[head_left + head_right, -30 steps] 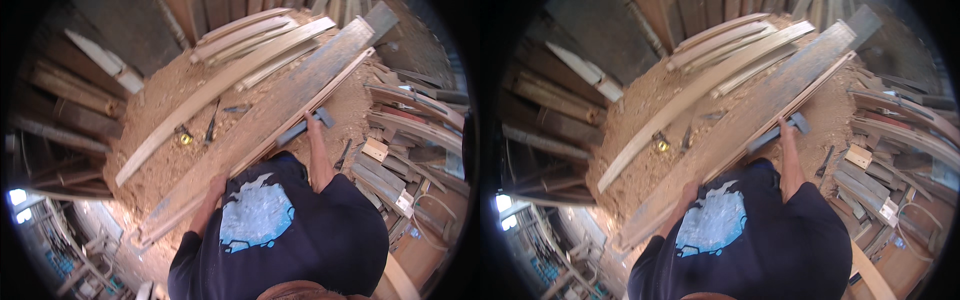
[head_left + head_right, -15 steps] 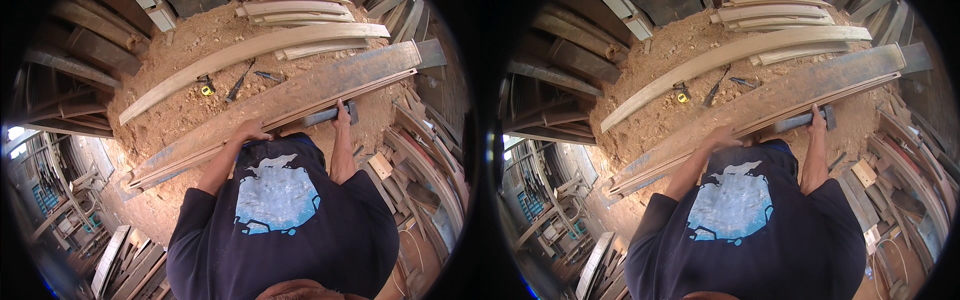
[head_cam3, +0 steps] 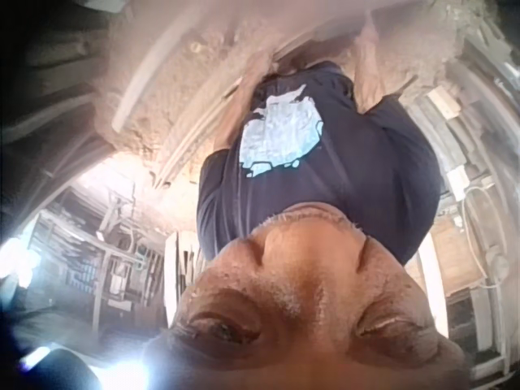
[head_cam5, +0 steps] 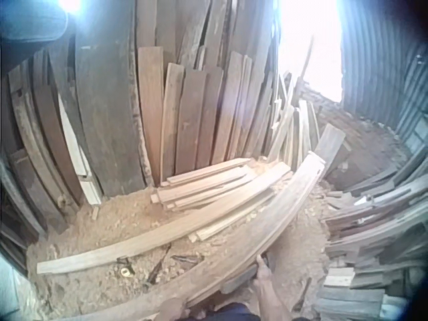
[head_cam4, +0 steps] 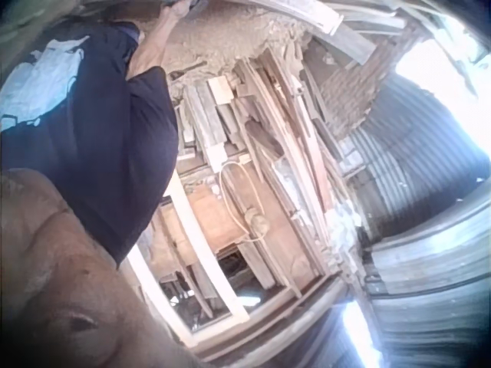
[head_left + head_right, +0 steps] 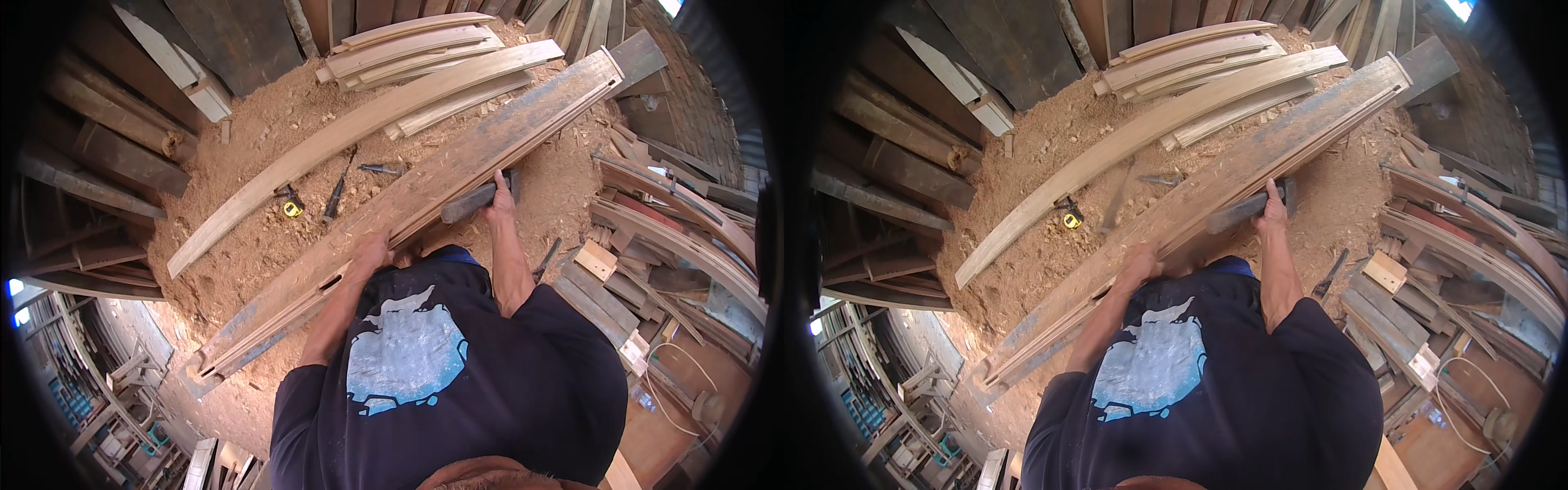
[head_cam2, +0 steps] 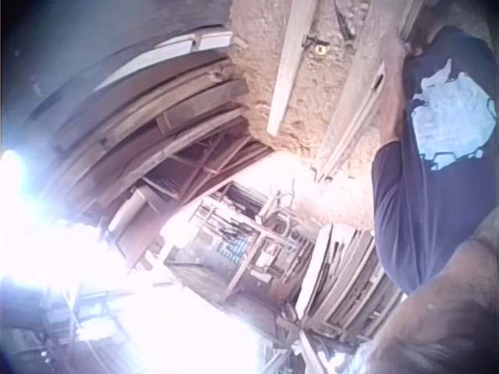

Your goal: The person uses a small axe to repeatedly strike a cylindrical wooden dowel placed on a long plank. They adjust the dowel's position and continue striking it to shape the wood.

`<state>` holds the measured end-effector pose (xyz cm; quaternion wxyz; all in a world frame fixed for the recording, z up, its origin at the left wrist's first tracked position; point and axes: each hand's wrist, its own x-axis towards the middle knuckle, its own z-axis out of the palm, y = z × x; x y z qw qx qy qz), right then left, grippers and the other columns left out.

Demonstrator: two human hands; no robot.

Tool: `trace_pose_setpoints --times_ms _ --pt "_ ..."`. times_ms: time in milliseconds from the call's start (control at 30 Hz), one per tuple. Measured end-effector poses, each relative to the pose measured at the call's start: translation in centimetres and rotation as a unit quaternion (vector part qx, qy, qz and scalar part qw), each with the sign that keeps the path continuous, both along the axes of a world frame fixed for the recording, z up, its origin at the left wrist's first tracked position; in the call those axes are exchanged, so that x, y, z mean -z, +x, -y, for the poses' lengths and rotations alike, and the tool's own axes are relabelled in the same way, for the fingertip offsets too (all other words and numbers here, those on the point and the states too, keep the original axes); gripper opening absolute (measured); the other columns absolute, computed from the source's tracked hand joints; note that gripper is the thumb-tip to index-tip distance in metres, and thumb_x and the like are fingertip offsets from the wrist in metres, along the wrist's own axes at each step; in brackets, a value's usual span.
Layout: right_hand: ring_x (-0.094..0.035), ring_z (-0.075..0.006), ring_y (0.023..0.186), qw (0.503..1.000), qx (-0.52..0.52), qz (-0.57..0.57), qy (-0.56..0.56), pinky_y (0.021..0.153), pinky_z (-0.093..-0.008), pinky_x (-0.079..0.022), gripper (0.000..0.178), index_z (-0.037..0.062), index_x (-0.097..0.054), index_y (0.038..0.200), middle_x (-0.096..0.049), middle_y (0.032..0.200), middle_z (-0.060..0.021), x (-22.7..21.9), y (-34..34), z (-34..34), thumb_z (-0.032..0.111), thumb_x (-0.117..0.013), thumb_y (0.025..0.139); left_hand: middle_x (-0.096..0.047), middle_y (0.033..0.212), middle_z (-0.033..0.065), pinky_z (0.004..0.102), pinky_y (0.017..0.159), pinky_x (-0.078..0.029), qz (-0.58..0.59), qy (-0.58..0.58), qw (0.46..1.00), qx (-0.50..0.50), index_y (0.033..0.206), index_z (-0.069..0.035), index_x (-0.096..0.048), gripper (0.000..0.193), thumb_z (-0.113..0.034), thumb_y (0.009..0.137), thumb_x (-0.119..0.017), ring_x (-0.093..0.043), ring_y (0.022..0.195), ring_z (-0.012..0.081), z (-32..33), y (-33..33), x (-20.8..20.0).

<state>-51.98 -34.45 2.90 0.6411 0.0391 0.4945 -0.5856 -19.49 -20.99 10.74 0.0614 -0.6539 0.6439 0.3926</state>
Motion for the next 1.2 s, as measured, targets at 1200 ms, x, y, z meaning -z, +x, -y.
trace_pose_setpoints --times_ms 1200 --pt "-0.072 -0.0355 0.092 0.248 -0.763 -0.578 -0.147 0.079 -0.0437 -0.057 0.038 0.0043 -0.076 0.102 -0.073 0.101 -0.0228 13.8 -1.0 -22.8 0.037 -0.064 0.085 -0.067 0.119 0.0221 0.0499 0.097 -0.051 0.055 0.031 0.997 -0.043 0.133 -0.012 -0.055 0.078 -0.048 0.071 -0.086 -0.062 0.116 0.0400 -15.6 28.8 4.0"
